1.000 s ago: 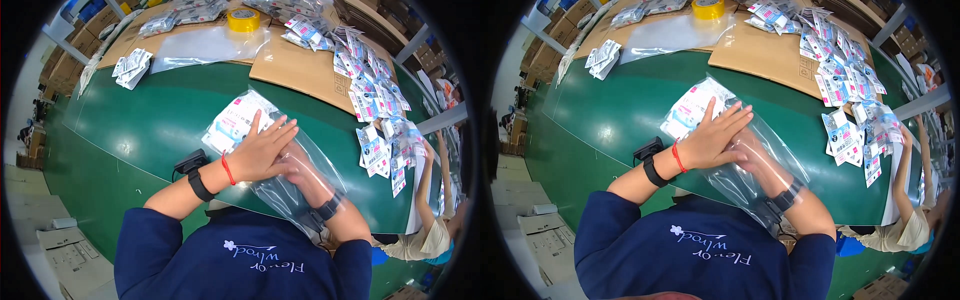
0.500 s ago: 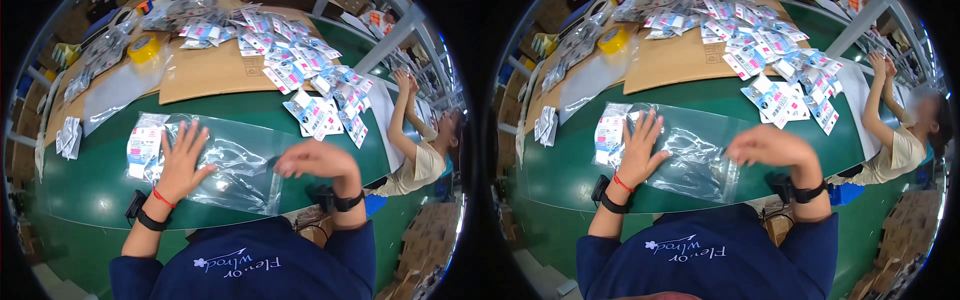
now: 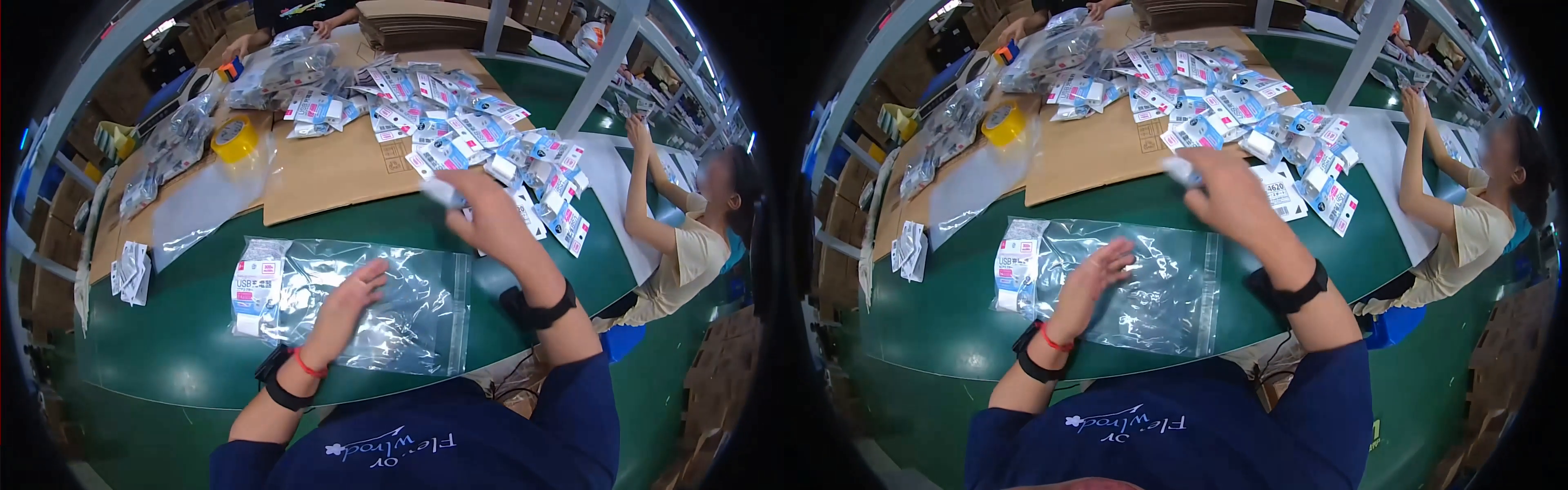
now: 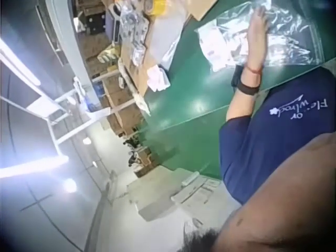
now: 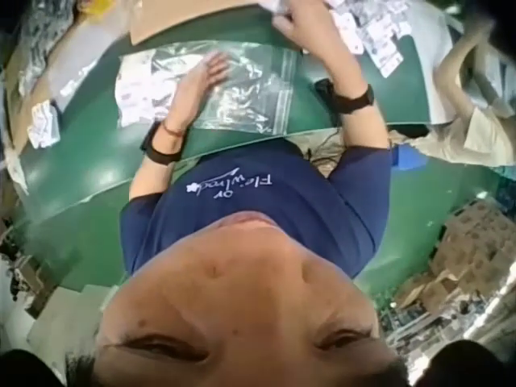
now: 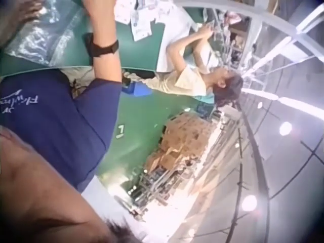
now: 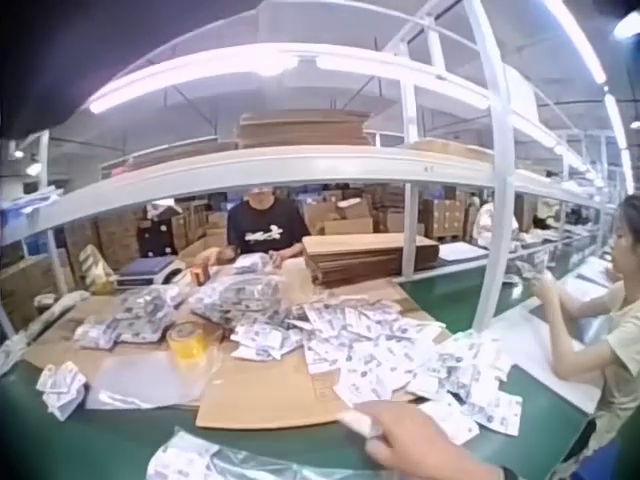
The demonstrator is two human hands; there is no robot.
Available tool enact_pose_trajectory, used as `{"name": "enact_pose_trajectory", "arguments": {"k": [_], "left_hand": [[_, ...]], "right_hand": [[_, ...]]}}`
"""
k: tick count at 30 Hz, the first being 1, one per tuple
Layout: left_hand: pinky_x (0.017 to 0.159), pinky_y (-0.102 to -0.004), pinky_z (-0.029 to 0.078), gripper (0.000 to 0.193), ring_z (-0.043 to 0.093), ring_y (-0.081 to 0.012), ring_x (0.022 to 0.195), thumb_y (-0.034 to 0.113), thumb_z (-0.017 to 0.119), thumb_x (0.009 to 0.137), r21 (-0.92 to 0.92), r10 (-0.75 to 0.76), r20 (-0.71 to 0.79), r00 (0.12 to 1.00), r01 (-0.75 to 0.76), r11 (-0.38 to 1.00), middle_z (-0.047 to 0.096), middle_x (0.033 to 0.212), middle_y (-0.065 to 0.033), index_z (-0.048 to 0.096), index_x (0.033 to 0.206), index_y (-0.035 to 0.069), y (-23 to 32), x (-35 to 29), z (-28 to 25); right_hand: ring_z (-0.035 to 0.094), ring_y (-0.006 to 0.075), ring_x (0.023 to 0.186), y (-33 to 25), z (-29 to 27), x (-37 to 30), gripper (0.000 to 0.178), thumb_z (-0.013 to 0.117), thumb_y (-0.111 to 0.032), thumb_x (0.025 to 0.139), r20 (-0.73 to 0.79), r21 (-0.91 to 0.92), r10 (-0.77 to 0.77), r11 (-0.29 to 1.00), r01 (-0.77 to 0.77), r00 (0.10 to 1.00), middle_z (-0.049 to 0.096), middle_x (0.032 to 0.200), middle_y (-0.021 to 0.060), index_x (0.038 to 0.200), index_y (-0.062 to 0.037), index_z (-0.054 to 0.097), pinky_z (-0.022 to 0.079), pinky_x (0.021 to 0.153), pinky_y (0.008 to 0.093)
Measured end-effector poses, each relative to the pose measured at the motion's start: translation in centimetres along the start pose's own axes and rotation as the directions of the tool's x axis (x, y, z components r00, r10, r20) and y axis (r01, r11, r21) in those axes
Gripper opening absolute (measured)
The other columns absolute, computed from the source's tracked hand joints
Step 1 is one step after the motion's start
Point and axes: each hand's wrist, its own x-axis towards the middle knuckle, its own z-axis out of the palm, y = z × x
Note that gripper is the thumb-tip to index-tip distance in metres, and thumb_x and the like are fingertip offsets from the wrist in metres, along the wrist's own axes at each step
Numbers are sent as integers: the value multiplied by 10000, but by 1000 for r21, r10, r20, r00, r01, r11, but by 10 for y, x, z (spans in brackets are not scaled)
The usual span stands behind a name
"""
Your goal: The person packs chargers into a plastic bag, placing them in one by one before adding a label and setting the bag aside.
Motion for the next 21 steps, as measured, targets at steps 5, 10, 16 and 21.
{"name": "enact_pose_trajectory", "arguments": {"k": [5, 10, 16, 21], "left_hand": [[1018, -423, 408, 449, 501, -277, 1213, 287, 501, 969, -684, -103, 146, 984, 176, 708, 479, 1345, -150, 450, 1297, -15, 46, 6, 3], [937, -366, 475, 344, 593, -233, 1078, 212, 490, 972, -449, -107, -216, 970, -2, 894, 581, 1201, -130, 485, 1243, 0, 21, 1, -11], [881, -325, 493, 309, 613, -186, 1013, 220, 507, 974, -358, -26, -390, 920, -126, 925, 621, 1122, -100, 528, 1197, 8, 14, -2, -7], [862, -293, 486, 285, 612, -153, 987, 226, 505, 978, -348, 41, -419, 907, -202, 915, 637, 1087, -79, 563, 1162, 16, 2, -1, -11]], "right_hand": [[469, 367, 1238, -66, 7, -7, 624, 681, -154, 764, 248, 4, -545, 827, 562, 801, 538, 1289, 188, 1346, -78, 467, 359, 1044, 417], [433, 379, 1264, -2, 19, 35, 603, 656, -271, 845, 164, 306, -11, 951, -40, 986, 503, 1319, 222, 1353, -26, 441, 343, 1058, 403], [497, 364, 1196, 42, 80, 72, 571, 607, -332, 883, 267, -12, 239, 970, -244, 934, 534, 1262, 245, 1327, -4, 459, 393, 999, 404], [542, 368, 1132, 46, 73, 67, 660, 612, -445, 855, 321, 307, -61, 951, -43, 945, 554, 1210, 265, 1325, -9, 460, 434, 944, 432]]}}
